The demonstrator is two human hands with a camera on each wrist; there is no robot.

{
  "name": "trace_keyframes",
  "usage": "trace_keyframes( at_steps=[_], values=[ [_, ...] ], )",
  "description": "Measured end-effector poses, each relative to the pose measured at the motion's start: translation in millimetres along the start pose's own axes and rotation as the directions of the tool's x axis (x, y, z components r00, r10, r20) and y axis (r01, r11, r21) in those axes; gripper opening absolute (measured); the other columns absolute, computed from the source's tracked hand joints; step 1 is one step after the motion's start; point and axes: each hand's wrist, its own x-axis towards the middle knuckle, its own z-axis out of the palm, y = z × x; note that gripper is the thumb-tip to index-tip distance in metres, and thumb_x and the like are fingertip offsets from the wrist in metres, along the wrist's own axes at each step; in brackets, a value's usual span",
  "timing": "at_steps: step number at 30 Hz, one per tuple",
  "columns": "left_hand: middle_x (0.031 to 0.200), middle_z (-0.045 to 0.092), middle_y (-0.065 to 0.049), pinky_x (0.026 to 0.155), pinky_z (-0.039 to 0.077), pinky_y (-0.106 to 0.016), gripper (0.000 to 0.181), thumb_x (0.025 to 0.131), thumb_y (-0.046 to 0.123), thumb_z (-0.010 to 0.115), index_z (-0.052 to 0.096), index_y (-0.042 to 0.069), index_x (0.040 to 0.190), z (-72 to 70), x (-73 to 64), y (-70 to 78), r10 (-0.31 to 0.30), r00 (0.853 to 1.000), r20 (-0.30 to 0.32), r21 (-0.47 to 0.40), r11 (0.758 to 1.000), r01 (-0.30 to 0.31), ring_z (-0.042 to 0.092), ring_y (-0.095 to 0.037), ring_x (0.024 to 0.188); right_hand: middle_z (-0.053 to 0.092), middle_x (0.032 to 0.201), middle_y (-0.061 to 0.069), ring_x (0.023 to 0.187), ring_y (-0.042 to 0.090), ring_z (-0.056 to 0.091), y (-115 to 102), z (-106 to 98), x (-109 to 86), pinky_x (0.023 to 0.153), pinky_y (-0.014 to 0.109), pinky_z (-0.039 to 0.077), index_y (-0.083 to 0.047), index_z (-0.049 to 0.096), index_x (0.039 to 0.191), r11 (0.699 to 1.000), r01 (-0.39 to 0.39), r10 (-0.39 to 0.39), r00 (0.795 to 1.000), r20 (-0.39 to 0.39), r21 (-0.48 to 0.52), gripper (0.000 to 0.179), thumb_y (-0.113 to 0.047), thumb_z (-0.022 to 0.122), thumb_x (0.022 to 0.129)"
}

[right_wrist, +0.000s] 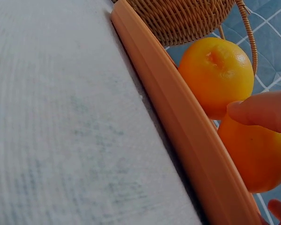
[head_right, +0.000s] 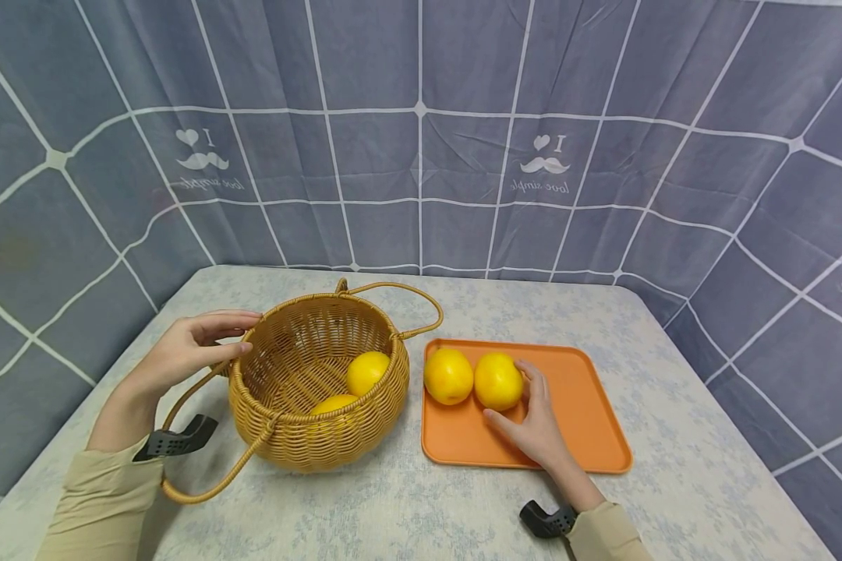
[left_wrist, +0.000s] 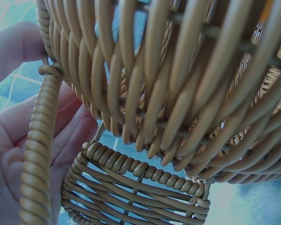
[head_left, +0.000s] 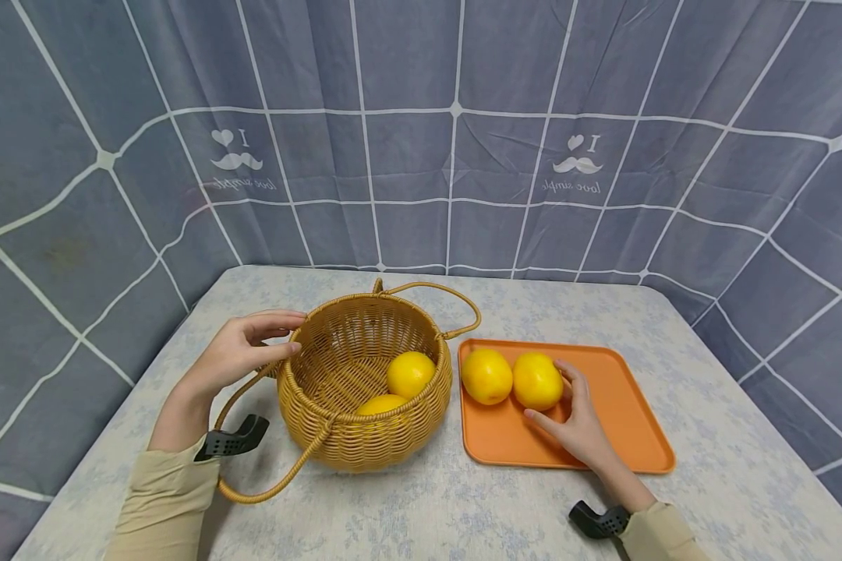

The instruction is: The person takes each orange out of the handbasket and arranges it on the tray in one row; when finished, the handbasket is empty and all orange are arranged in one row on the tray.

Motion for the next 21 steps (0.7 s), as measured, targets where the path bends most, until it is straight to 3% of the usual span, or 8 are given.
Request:
trace_keyframes(
  at_steps=[11,21],
  values=[
    [0.132,0.053,-0.007,0.086,0.047,-0.02,0.039,0.088,0.019,0.068,0.061,0.007,0.125,0.3,0.2,-0.6,0.014,1.0,-0.001,0.001,1.0,-0.014,0.05,-0.027,0.116,0.022,0.143,0.021,0.126,0.041,0.031,0.4,0.5,0.4,0.1,0.06,0.029,-0.004,0.023,0.142,0.999,0.034,-0.034,0.999,-0.022,-0.014,0.091,-0.015,0.082,0.073],
    [0.132,0.053,-0.006,0.086,0.046,-0.019,0.038,0.088,0.02,0.068,0.062,0.009,0.124,0.2,0.1,-1.6,0.017,1.0,-0.005,0.006,1.0,-0.017,0.051,-0.017,0.114,0.023,0.142,0.021,0.123,0.039,0.033,-0.4,0.3,0.4,0.096,0.056,0.031,-0.005,0.024,0.142,0.999,0.033,-0.033,0.999,-0.035,-0.027,0.091,-0.016,0.082,0.073]
  ],
)
